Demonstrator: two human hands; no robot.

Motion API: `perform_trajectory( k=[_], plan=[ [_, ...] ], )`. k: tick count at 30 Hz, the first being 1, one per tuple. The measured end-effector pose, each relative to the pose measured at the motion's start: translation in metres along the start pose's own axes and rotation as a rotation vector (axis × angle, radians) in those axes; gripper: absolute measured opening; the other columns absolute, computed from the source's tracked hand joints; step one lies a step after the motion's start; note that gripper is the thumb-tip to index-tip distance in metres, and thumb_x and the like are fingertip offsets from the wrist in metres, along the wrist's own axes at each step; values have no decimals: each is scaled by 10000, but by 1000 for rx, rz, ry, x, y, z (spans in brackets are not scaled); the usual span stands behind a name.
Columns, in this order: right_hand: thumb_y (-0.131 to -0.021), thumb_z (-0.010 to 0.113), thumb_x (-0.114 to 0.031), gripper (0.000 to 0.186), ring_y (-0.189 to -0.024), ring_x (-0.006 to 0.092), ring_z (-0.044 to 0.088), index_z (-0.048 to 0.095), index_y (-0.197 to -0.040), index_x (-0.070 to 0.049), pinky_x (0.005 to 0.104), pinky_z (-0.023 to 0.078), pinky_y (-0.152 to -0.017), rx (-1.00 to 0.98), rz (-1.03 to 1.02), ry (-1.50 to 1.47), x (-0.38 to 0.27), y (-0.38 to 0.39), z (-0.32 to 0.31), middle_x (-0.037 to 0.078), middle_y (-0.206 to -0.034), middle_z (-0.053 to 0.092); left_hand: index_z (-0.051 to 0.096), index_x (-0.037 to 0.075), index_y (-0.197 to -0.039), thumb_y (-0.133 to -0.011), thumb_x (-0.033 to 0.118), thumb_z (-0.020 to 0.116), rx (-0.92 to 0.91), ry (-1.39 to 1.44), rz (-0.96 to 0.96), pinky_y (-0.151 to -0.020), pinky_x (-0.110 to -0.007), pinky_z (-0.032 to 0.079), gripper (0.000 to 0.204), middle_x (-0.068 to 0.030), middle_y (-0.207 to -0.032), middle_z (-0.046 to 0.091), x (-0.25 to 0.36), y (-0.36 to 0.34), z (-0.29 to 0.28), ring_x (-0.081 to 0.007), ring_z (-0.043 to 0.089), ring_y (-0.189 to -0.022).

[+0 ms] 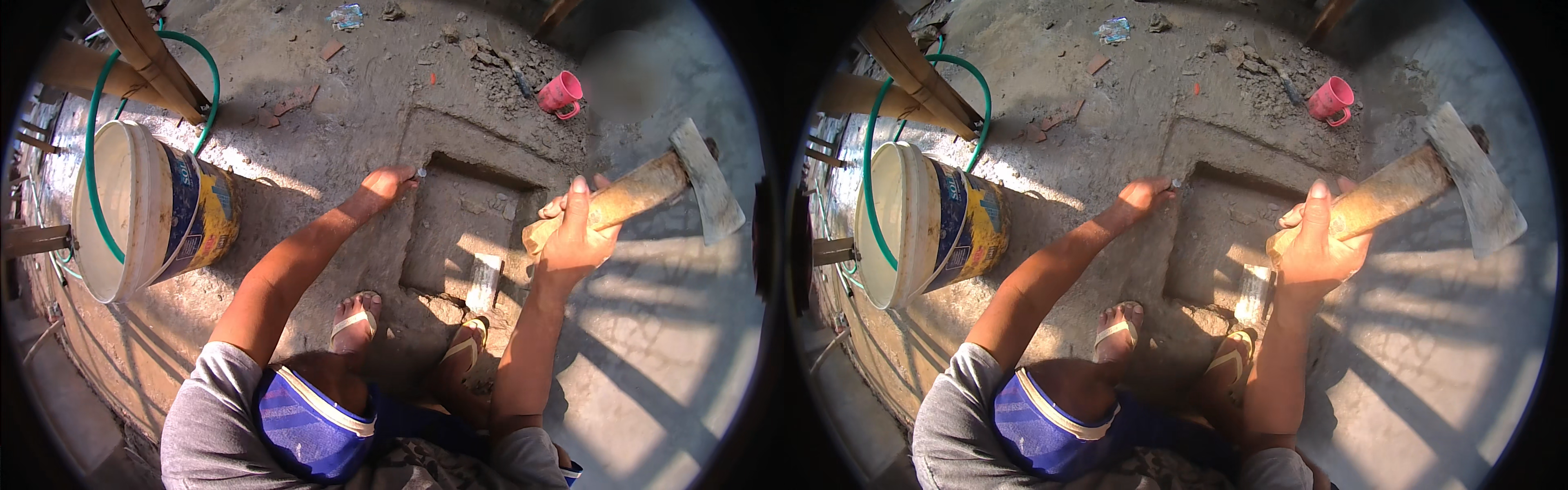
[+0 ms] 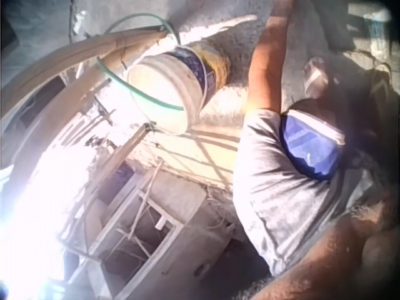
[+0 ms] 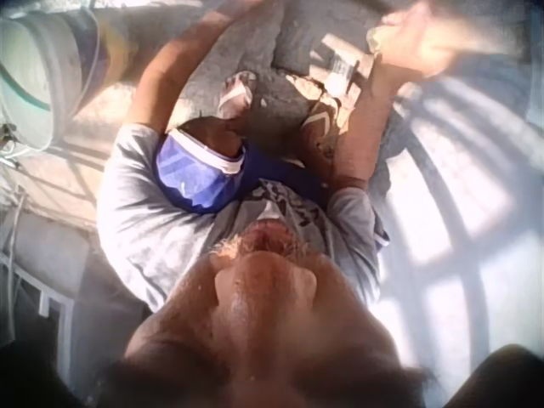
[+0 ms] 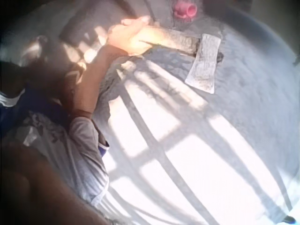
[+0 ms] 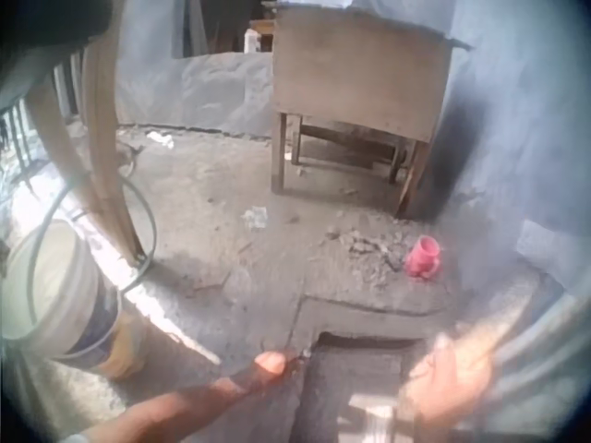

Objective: The person shapes wet concrete around a pipe in a square indentation using a trowel and an axe.

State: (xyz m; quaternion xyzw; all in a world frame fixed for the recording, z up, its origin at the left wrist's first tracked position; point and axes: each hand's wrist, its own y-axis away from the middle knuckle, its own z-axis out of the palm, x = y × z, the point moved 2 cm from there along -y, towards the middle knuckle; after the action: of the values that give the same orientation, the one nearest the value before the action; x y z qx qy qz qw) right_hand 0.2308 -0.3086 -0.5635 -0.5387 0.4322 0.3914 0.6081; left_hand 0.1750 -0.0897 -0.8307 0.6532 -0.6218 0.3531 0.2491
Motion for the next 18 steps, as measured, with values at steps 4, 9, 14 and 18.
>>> perform_trajectory(
  k=[4,9,14,18],
  plan=[
    [-942,650,-70,193,-617,169,612,577,-1097,20,285,505,-594,45,-54,191,57,54,3,92,-735,622,610,31,-1056,-919,164,682,-11,30,78,-788,-471,498,204,-185,-973,657,-1,-2,2,-410,627,-953],
    [-822,709,-188,288,-888,385,703,599,-1004,6,476,534,-782,-705,280,749,164,113,-20,254,-898,685,616,25,-1043,-907,152,693,59,58,125,-771,-463,496,201,-192,-964,649,-9,-2,-5,-405,631,-933],
    [-920,687,-93,182,-642,140,596,596,-1048,-2,291,492,-617,-436,231,253,50,42,17,63,-750,632,613,10,-979,-909,148,692,47,76,36,-751,-458,486,174,-189,-925,640,-9,13,-8,-403,630,-909],
    [-935,668,-28,185,-597,85,563,584,-1093,19,237,449,-538,-6,22,-8,16,36,24,59,-761,629,610,8,-976,-909,148,692,56,142,58,-749,-458,486,176,-187,-922,638,0,10,-8,-403,628,-907]
  ],
)
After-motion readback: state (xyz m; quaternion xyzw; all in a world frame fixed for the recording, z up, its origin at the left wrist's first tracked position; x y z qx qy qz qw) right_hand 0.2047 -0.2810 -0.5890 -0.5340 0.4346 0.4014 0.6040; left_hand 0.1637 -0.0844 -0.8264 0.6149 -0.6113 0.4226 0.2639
